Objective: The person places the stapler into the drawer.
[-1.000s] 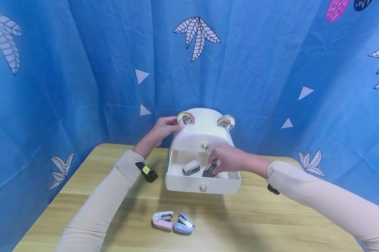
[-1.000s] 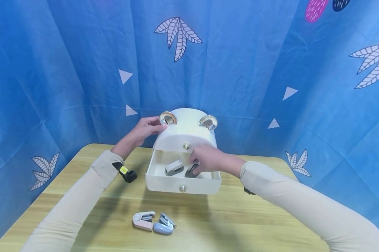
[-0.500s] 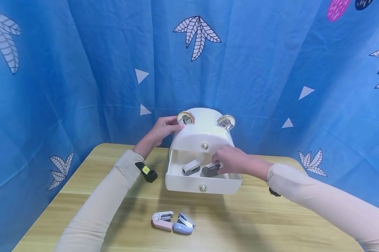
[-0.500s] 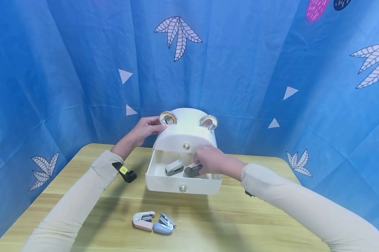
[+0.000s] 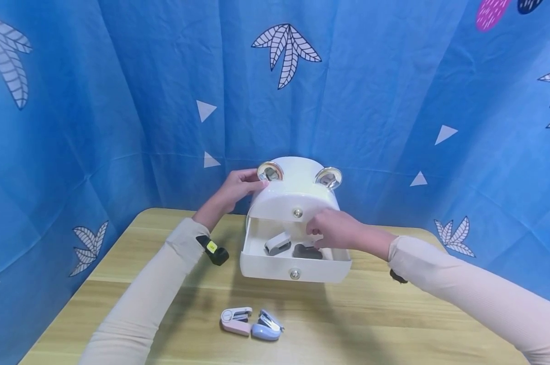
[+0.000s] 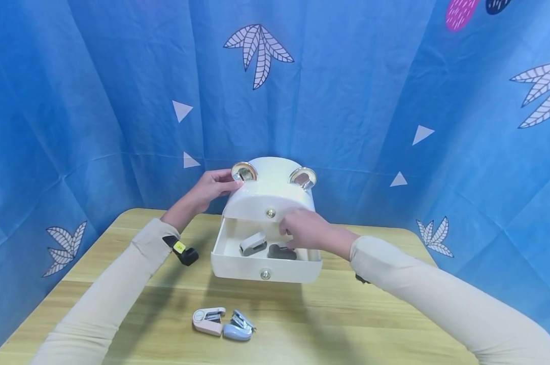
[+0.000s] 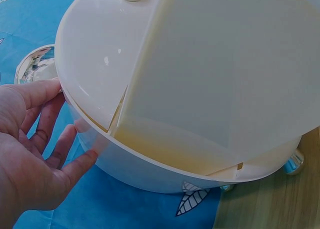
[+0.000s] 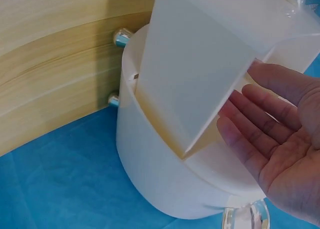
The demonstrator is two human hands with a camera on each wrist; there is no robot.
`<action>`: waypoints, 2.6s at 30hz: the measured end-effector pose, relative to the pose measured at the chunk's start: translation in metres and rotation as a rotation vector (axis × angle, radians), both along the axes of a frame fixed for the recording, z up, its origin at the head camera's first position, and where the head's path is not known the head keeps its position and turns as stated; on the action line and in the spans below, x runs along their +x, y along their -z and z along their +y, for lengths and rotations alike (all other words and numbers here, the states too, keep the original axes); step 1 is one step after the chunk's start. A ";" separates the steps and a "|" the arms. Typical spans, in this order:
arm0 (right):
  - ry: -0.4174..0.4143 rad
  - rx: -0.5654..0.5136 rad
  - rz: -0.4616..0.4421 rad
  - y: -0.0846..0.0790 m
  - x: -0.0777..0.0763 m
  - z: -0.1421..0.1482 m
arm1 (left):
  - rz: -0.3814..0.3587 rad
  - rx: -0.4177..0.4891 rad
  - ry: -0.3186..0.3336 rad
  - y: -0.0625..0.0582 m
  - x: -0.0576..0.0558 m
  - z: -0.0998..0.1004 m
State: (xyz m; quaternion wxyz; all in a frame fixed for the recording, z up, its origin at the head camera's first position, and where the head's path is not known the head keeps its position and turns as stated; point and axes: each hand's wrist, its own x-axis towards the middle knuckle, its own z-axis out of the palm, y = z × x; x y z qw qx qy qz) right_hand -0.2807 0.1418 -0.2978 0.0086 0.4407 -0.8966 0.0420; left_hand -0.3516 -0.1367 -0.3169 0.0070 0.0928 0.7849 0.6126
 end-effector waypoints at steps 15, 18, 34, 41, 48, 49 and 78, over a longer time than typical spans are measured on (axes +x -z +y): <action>-0.013 -0.036 -0.005 -0.012 0.007 -0.004 | -0.014 0.032 0.005 0.001 -0.001 -0.002; 0.005 -0.068 -0.013 -0.017 0.011 -0.008 | -0.008 0.047 0.001 0.001 -0.001 -0.002; -0.084 -0.529 -0.214 0.002 0.068 -0.009 | -0.007 0.035 0.009 -0.002 0.000 -0.001; -0.024 -0.583 -0.382 0.047 0.080 -0.004 | -0.012 0.045 0.008 -0.003 0.000 -0.002; 0.047 -0.641 -0.423 0.087 0.086 0.000 | -0.011 0.048 0.010 -0.002 -0.001 0.001; 0.057 -0.651 -0.426 0.091 0.086 0.000 | -0.010 0.046 0.010 -0.002 -0.001 0.001; 0.311 -0.745 -0.344 0.104 0.080 -0.019 | -0.010 0.022 0.000 0.001 -0.001 0.001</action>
